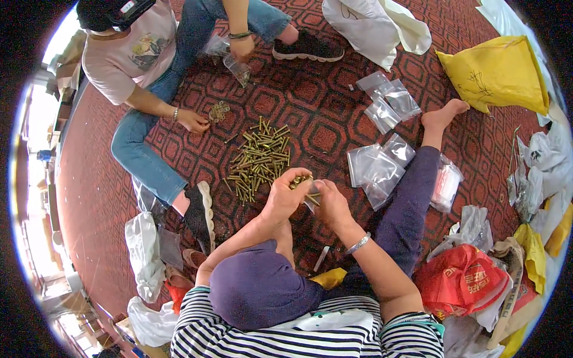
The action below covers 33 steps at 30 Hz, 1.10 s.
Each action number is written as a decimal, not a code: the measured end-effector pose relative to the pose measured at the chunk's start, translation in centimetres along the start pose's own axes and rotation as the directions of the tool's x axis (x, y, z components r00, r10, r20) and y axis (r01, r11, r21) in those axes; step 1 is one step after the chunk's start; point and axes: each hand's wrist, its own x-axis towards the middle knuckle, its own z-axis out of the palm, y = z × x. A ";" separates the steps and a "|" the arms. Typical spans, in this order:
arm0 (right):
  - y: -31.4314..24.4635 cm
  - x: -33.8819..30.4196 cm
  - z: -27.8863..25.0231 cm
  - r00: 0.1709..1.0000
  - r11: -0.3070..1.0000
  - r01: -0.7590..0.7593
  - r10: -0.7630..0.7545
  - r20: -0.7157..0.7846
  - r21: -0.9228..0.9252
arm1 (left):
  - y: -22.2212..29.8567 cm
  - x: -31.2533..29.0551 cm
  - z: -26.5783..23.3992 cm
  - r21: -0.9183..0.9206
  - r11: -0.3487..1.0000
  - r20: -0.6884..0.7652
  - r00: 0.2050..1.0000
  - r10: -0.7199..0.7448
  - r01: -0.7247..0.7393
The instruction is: Sorting small wooden sticks and placing them into clear plastic bags.
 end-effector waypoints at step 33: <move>-3.4 1.3 -0.7 0.990 0.796 -0.136 0.080 0.120 0.590 | -1.1 0.9 1.9 -0.396 0.827 -0.156 0.917 0.368 -0.399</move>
